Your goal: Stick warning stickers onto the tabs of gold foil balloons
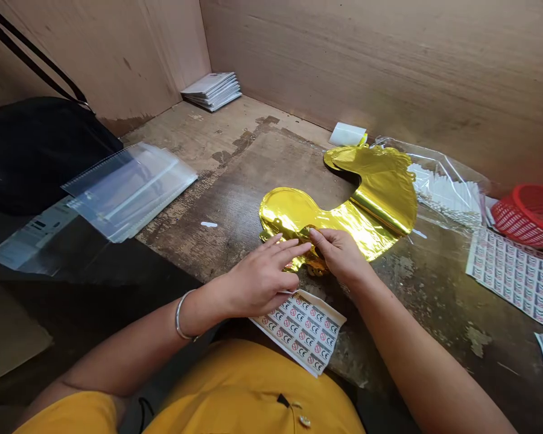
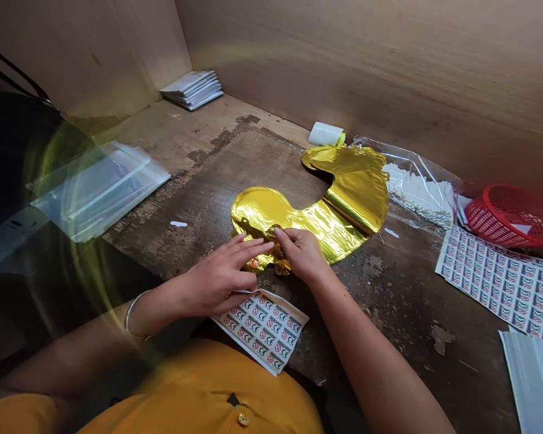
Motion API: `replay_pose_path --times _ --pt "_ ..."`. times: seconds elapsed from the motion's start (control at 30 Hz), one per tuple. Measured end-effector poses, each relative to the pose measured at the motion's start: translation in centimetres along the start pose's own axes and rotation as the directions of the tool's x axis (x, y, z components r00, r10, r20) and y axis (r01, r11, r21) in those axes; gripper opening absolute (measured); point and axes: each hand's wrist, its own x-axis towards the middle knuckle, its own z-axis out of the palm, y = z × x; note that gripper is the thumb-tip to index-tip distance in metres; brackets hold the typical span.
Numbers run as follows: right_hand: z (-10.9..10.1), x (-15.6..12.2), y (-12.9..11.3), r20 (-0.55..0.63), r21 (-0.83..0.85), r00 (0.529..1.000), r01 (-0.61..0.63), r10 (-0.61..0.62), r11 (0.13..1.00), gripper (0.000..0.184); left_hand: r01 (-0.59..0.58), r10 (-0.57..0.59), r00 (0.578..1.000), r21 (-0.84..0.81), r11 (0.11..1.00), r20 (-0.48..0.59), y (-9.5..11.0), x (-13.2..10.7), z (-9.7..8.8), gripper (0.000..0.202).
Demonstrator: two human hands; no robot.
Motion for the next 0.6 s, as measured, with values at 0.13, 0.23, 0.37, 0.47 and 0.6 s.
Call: replay_pose_path --times 0.13,0.23,0.37,0.47,0.6 --pt "-0.4 0.2 -0.2 0.029 0.016 0.999 -0.014 0.013 1.000 0.047 -0.058 0.059 0.997 -0.019 0.998 0.046 -1.2 0.9 0.9 0.008" --pt "-0.2 -0.9 -0.4 -0.001 -0.035 0.997 0.079 -0.079 0.996 0.033 -0.046 0.046 0.999 -0.063 0.997 0.012 -1.7 1.1 1.3 0.008" --pt "0.3 -3.1 0.3 -0.067 -0.427 0.924 0.315 -0.377 0.847 0.026 -0.029 0.028 1.000 -0.085 0.996 -0.009 -1.6 0.9 1.3 0.007" --pt "-0.9 -2.8 1.0 -0.073 -0.452 0.942 0.260 -0.326 0.853 0.019 -0.027 0.027 1.000 -0.113 0.993 -0.002 -1.5 0.7 1.1 0.007" --pt "-6.7 2.4 1.3 -0.276 -0.366 0.933 0.121 -0.231 0.923 0.022 -0.002 0.002 1.000 -0.153 0.988 -0.002 -1.5 0.7 1.1 0.008"
